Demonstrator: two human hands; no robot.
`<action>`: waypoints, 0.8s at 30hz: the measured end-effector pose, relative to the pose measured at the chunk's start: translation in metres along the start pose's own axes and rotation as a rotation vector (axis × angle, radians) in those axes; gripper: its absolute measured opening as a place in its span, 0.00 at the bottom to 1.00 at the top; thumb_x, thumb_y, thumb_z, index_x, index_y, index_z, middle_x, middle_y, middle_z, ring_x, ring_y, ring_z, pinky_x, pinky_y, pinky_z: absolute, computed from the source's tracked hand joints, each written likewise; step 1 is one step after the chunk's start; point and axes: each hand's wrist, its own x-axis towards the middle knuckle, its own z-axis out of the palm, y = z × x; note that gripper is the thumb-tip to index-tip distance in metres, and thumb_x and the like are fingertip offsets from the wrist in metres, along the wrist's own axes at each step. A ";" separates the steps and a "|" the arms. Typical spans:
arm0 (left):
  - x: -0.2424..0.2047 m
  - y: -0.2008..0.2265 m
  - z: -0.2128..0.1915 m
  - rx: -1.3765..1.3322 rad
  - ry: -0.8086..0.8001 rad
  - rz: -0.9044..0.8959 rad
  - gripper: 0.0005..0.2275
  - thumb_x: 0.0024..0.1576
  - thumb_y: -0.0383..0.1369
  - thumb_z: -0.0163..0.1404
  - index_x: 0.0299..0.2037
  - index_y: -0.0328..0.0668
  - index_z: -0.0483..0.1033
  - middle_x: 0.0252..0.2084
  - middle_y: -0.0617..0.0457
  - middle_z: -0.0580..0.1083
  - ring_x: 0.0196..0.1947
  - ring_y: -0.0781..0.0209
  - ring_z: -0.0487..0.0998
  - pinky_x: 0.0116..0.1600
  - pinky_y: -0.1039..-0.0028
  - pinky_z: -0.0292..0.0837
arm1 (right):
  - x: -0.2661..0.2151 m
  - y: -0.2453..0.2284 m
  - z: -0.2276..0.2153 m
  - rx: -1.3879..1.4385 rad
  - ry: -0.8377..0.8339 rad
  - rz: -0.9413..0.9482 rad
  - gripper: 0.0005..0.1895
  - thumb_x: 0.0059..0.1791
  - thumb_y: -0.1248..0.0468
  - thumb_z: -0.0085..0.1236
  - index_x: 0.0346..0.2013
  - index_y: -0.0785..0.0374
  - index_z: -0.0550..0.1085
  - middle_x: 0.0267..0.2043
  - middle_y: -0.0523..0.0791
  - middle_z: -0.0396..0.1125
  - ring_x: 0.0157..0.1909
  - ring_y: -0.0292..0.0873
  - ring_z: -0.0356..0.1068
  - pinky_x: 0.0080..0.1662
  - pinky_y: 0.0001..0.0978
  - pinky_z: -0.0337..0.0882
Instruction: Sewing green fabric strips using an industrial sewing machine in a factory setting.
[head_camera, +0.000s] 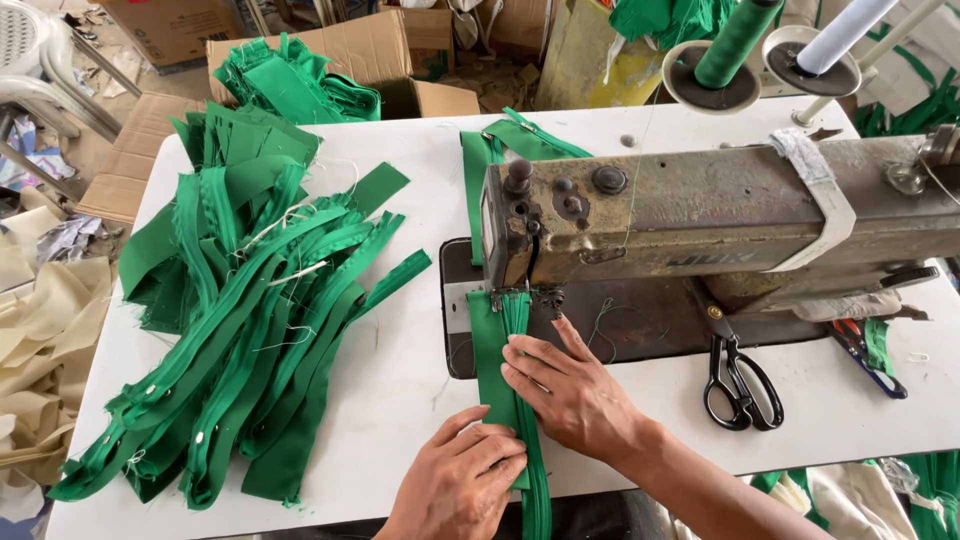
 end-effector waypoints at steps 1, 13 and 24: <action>-0.002 -0.001 0.002 -0.009 -0.011 0.006 0.06 0.55 0.21 0.53 0.38 0.38 0.82 0.41 0.53 0.77 0.45 0.57 0.78 0.65 0.58 0.67 | 0.000 -0.001 0.000 0.024 -0.012 0.012 0.10 0.52 0.74 0.52 0.46 0.68 0.77 0.53 0.53 0.73 0.64 0.55 0.68 0.65 0.69 0.58; -0.004 0.003 -0.006 -0.069 0.162 -0.136 0.12 0.47 0.20 0.62 0.41 0.41 0.84 0.42 0.55 0.82 0.44 0.60 0.84 0.58 0.60 0.74 | -0.001 0.011 0.002 0.042 0.030 0.292 0.11 0.52 0.60 0.57 0.43 0.64 0.77 0.48 0.52 0.63 0.46 0.55 0.61 0.51 0.53 0.67; -0.014 -0.009 0.019 0.076 -0.002 0.004 0.12 0.43 0.22 0.60 0.38 0.39 0.82 0.42 0.53 0.79 0.45 0.57 0.80 0.61 0.59 0.69 | 0.001 0.059 0.004 0.024 -0.118 0.243 0.15 0.58 0.59 0.49 0.46 0.64 0.81 0.44 0.52 0.65 0.45 0.51 0.65 0.49 0.46 0.63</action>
